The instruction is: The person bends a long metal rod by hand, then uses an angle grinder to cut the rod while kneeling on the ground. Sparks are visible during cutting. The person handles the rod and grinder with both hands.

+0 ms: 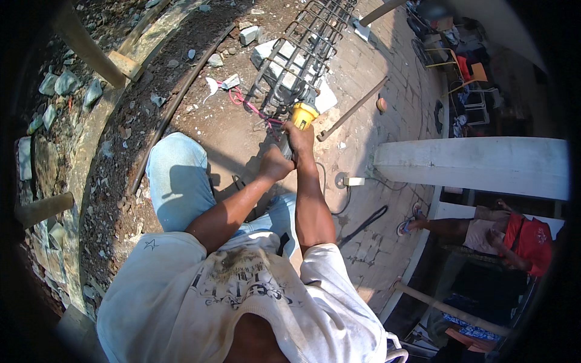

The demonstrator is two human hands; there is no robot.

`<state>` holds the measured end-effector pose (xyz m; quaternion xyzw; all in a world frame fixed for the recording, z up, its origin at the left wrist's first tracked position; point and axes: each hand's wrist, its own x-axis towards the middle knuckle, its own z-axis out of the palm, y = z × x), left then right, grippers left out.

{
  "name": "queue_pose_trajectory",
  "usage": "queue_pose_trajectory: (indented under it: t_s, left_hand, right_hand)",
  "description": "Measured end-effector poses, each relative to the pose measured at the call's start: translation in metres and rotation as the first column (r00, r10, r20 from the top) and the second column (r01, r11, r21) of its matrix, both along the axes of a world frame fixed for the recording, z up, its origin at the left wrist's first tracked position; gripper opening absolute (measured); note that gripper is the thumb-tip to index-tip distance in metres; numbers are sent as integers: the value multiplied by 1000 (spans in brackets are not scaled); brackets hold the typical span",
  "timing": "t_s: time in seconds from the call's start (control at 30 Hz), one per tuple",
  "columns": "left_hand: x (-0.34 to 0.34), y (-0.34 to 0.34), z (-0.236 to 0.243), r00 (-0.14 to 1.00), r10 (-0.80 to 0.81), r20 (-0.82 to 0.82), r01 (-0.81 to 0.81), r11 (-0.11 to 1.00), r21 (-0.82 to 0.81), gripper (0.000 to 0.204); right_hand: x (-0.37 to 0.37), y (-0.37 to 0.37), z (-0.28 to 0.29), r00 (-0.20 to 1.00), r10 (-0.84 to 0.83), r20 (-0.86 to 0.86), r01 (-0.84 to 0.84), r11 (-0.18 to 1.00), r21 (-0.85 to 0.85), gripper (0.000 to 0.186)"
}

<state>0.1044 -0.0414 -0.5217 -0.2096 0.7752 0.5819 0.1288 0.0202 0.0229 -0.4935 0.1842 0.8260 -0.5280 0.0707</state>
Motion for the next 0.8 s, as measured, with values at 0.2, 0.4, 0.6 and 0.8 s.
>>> queue_pose_trajectory:
  t_s: [0.2, 0.4, 0.6, 0.8]
  left_hand:
    - [29, 6, -6, 990, -63, 128, 63, 998, 4, 66]
    - [36, -1, -9, 988, -40, 151, 42, 999, -11, 68]
    - [30, 0, -16, 994, -53, 101, 50, 998, 39, 65]
    - [26, 0, -20, 989, -39, 142, 30, 998, 63, 66]
  right_hand:
    - [29, 18, -29, 997, 78, 17, -78, 997, 21, 32]
    - [29, 18, -61, 997, 52, 56, -55, 997, 52, 46]
    - [26, 16, -51, 995, 85, 48, -90, 991, 97, 36]
    - [25, 11, -42, 993, 106, 48, -111, 985, 129, 33]
